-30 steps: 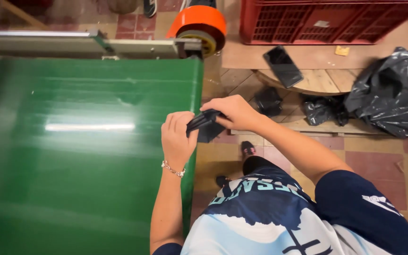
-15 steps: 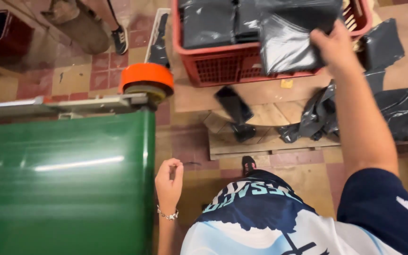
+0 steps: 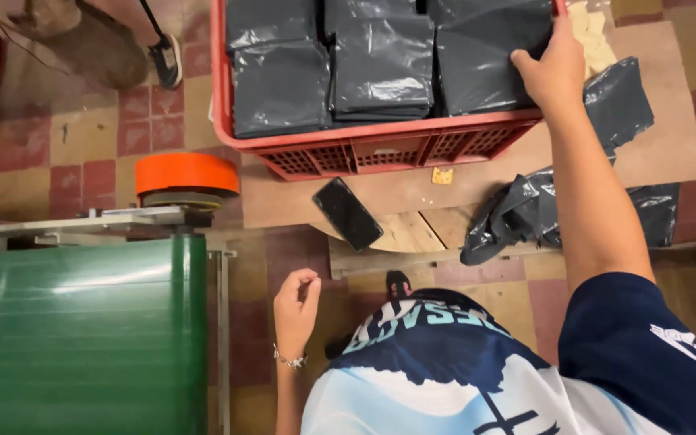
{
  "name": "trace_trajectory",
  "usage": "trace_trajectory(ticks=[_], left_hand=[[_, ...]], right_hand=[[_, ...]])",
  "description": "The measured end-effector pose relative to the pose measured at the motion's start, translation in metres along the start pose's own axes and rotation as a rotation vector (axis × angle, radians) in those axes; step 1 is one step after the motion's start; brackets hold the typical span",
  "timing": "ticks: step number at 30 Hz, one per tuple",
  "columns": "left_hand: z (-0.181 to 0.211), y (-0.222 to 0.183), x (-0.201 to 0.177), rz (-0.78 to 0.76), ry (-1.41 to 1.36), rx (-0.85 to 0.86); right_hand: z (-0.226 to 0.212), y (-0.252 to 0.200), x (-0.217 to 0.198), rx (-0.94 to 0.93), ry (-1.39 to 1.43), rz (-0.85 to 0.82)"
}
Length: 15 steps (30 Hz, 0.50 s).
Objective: Picking up plastic bags from a conveyor belt, folding them into a compact shape, and placing them into a red plastic crate for storage.
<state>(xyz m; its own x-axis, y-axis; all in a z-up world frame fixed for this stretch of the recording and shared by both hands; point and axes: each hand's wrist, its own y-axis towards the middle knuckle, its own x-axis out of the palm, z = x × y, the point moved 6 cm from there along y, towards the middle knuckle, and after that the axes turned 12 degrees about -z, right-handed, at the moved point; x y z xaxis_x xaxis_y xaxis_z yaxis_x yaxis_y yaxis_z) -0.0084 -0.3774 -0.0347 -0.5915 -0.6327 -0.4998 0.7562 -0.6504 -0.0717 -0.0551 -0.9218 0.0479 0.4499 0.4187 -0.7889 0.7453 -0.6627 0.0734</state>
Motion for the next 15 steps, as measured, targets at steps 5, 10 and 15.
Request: trace_trajectory(ticks=[5, 10, 15], left_hand=[[0.006, 0.016, 0.01, -0.02, 0.015, -0.016], [0.019, 0.034, 0.026, -0.074, 0.084, -0.039], [-0.004, 0.048, 0.047, -0.071, 0.204, -0.189]], right_hand=[[-0.062, -0.019, -0.01, -0.275, -0.45, 0.212], [-0.054, 0.001, 0.05, -0.561, -0.429, -0.374], [-0.034, 0.009, 0.056, -0.432, -0.366, -0.522]])
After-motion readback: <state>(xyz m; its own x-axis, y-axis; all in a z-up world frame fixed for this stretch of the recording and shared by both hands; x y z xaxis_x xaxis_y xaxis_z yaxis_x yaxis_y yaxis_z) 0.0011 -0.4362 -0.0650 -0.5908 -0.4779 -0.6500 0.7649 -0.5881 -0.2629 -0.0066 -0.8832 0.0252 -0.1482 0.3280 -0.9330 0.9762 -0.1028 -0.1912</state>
